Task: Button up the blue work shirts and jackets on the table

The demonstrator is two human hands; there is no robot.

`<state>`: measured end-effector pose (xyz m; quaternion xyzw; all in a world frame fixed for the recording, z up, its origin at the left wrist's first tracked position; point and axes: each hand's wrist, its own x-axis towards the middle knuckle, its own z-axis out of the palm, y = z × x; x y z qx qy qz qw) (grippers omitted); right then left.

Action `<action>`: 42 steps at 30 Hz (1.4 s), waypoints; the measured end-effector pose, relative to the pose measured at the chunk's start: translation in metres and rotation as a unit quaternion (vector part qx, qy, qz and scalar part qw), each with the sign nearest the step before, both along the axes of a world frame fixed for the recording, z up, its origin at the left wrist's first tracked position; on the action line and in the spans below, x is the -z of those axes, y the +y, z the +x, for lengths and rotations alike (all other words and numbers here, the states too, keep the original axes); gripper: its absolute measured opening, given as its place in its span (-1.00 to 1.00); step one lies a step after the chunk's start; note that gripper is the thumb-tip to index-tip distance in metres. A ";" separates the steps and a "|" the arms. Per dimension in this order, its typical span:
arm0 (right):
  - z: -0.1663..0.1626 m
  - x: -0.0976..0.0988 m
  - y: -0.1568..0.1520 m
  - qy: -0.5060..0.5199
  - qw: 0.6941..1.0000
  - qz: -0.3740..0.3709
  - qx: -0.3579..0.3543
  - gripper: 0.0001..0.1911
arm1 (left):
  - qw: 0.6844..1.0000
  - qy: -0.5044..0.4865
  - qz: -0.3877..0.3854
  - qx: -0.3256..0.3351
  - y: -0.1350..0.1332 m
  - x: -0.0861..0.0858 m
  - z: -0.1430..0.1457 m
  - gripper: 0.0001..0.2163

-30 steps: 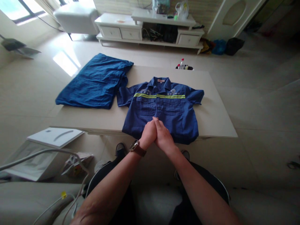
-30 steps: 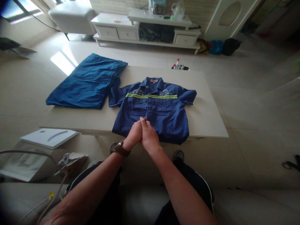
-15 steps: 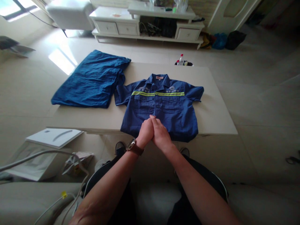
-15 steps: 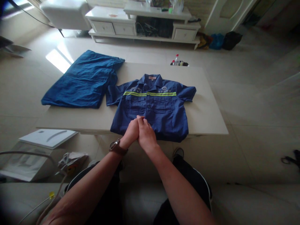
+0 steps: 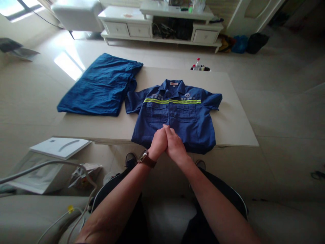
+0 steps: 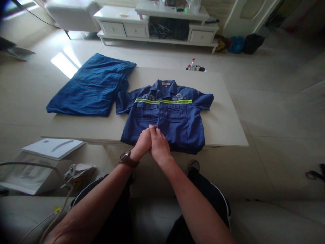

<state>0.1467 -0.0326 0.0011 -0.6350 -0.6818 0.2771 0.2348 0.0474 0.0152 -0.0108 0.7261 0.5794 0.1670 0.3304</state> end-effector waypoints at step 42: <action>-0.001 0.000 0.000 -0.025 1.000 -0.011 0.006 -0.32 | 0.997 0.058 -0.008 0.049 0.005 0.008 0.001 -0.76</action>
